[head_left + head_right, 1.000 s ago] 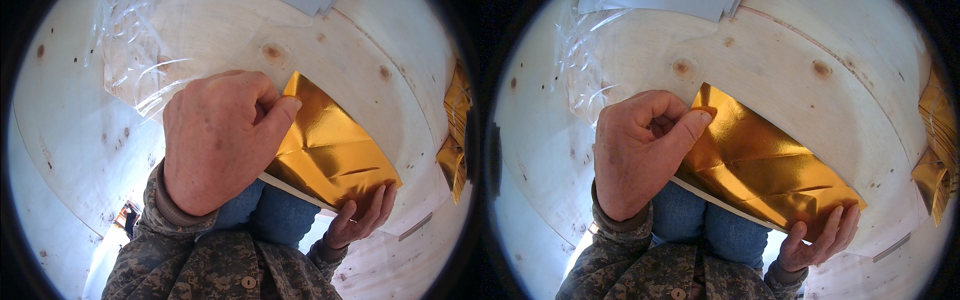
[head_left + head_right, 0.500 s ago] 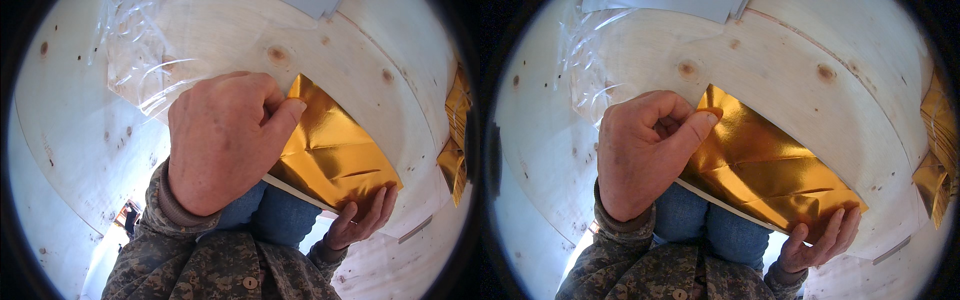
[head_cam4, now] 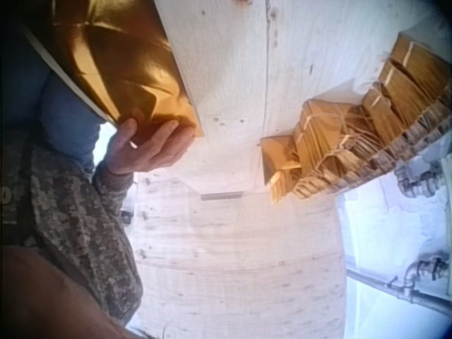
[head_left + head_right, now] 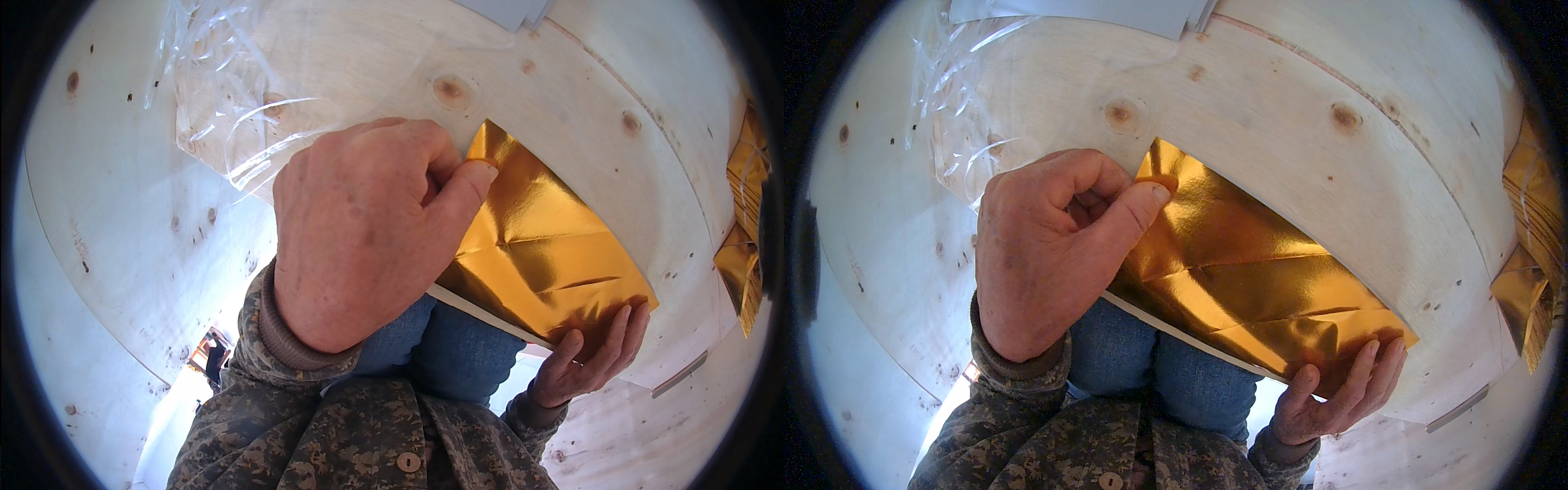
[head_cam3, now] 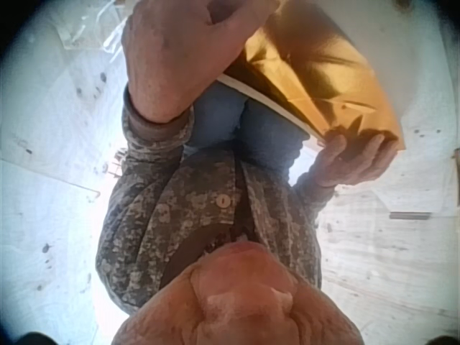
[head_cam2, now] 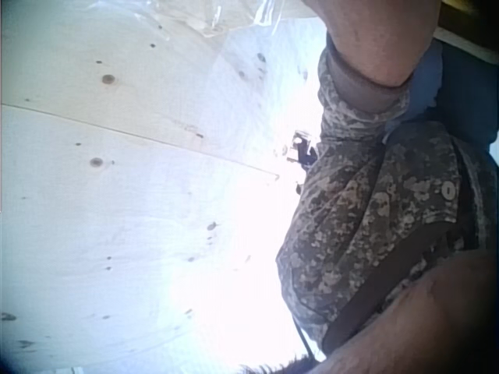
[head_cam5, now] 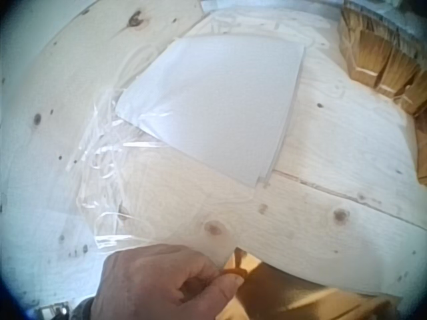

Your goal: The person folds a single sheet of gold-colored paper by hand on their lap, making multiple creases and folding it into a compact shape. The finished folded piece is held up briefly before being set aside.

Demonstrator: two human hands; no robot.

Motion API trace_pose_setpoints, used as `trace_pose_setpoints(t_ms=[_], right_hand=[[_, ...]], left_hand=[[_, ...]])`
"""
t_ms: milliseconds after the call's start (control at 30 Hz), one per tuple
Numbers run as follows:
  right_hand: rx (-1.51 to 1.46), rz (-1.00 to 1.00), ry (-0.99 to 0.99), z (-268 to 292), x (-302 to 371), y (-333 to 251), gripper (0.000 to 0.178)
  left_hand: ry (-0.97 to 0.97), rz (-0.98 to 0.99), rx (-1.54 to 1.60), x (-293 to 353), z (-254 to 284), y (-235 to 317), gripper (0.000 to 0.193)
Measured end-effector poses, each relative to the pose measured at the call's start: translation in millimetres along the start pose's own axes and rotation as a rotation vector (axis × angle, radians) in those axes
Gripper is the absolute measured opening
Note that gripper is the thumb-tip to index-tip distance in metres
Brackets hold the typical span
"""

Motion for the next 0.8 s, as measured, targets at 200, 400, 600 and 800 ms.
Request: trace_pose_setpoints(t_ms=[200,400,600,800], right_hand=[[0.0,0.005,-0.002,0.2,0.0,1.1,0.062],[-0.001,0.015,0.006,-0.4,-0.6,0.2,0.062],[-0.005,-0.001,-0.002,0.6,-1.0,-1.9,0.062],[0.001,0.012,-0.011,1.7,-1.7,-0.9,0.061]], left_hand=[[0.006,-0.004,-0.003,-0.2,-0.2,0.2,0.019],[0.009,-0.013,-0.016,0.3,-0.3,0.0,0.02],[0.009,-0.021,-0.031,-0.4,-0.1,-0.4,0.021],[0.031,-0.008,-0.025,0.0,-0.3,1.3,0.021]])
Point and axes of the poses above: each hand's wrist, its own x-axis away from the middle knuckle, its own z-axis out of the back of the hand, y = z × x, the point moved 2 cm from there along -x, towards the middle knuckle
